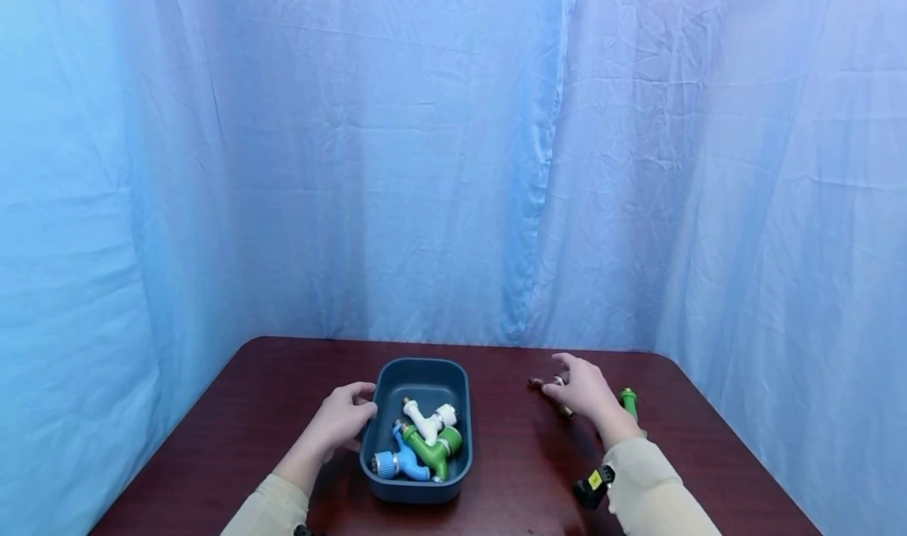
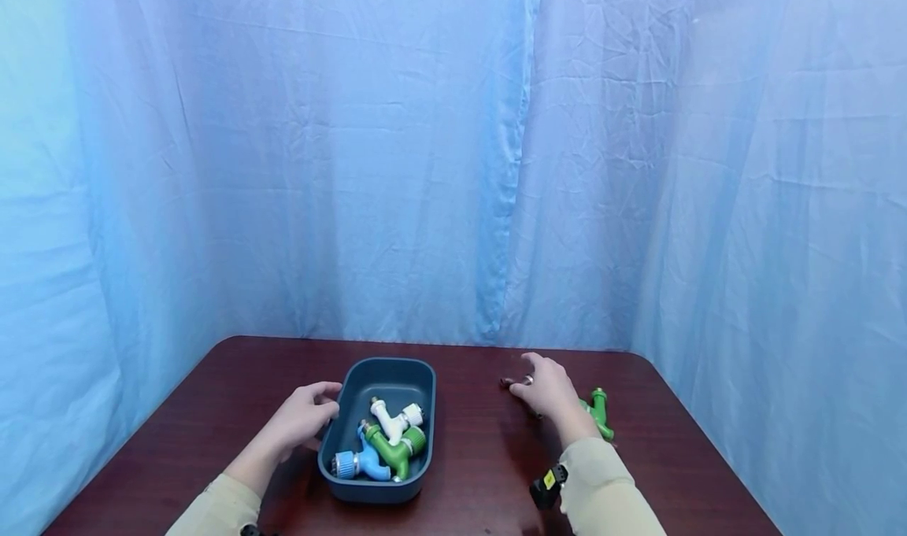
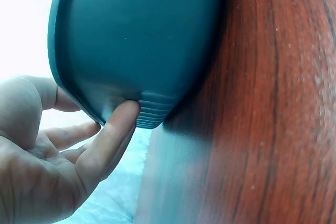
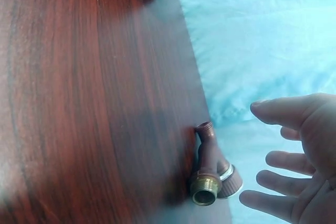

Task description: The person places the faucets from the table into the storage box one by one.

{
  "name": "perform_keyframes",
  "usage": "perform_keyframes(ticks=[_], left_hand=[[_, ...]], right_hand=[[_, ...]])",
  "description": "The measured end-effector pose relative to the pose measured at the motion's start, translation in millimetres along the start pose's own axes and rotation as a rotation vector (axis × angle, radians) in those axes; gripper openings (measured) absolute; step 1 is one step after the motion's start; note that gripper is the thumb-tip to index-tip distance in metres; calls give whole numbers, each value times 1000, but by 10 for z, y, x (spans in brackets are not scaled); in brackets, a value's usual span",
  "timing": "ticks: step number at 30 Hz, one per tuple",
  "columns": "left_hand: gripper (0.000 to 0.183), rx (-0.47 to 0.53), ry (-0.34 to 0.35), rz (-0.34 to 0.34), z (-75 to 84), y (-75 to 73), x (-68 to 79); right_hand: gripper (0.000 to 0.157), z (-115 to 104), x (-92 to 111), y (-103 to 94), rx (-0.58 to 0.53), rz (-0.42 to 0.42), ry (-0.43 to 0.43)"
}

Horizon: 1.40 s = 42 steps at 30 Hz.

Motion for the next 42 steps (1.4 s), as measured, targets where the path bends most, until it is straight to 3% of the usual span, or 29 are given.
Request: perform_keyframes(ticks=[7,15,29,42], left_hand=[[53,0,-1,2,2,-2,2],[54,0,-2,0,3,0,5],[54,-1,0,4,-3,-3,2],[53,-6,1,14,5,-7,4]], right_hand=[[63,70,-10,56,1,-5,17],[60,107,-26,93,52,44,3],[53,255,-48,267,74,21,9],[53,263,-69,296,141,30,-13]])
Point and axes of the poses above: each hand's wrist, its own x-axis away from the middle knuckle, its own y-axis out of the palm, z = x × y, the point moved 10 cm from there along -x, towards the middle knuckle, and after that the axes turned 5 degrees about x, right-handed, at the moved point
